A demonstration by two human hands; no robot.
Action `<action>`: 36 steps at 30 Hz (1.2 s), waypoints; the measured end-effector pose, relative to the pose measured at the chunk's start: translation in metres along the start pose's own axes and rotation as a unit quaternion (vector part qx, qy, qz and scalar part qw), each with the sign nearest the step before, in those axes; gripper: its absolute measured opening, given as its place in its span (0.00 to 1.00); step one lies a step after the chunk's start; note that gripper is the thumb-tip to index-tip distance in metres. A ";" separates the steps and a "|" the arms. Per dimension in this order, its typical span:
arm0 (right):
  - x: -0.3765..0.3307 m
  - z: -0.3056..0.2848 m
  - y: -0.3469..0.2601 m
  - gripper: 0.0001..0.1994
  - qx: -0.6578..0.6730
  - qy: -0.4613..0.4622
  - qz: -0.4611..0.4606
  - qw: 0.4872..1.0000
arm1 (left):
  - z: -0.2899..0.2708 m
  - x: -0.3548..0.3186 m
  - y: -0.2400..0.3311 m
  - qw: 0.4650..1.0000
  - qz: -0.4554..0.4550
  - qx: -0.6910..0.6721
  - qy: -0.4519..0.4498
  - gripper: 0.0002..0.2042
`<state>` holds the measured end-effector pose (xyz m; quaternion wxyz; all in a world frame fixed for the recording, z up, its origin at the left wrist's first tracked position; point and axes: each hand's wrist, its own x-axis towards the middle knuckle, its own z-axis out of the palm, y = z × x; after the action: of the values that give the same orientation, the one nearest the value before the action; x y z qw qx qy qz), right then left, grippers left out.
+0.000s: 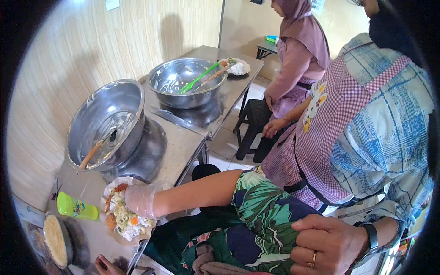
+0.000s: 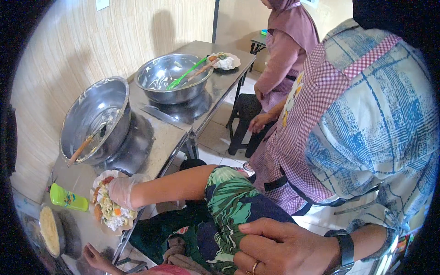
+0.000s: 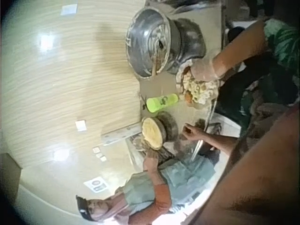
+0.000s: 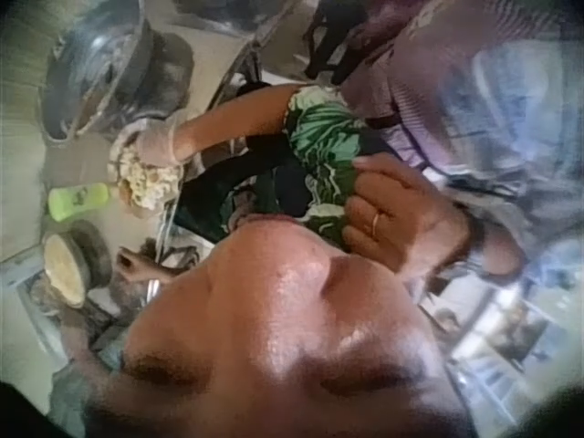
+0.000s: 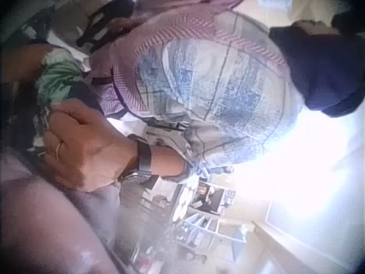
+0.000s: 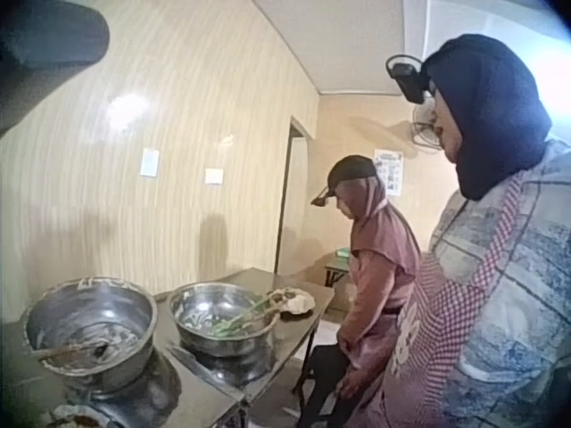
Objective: The recorder is assembling a plate of food including rice, vegetables, and tempeh at a stainless steel prep station.
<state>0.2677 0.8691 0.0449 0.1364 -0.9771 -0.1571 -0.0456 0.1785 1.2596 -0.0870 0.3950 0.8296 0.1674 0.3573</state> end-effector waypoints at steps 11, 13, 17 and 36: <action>-0.001 0.017 -0.012 0.11 0.042 0.041 0.007 0.998 | 0.009 -0.008 0.035 0.997 0.043 0.040 0.045 0.14; -0.005 0.018 -0.012 0.11 0.046 0.045 0.008 0.998 | 0.012 -0.008 0.032 0.998 0.009 0.034 0.052 0.15; -0.006 0.022 -0.018 0.10 0.051 0.044 0.004 0.998 | 0.014 0.004 0.011 0.997 0.028 0.055 0.038 0.12; 0.015 0.030 -0.018 0.06 0.083 0.020 -0.262 0.961 | 0.003 -0.007 0.029 1.000 -0.008 -0.010 0.015 0.07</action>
<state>0.2779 0.8982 0.0231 0.2035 -0.8857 -0.4083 -0.0860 0.1758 1.2358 -0.0689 0.4034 0.8189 0.1766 0.3681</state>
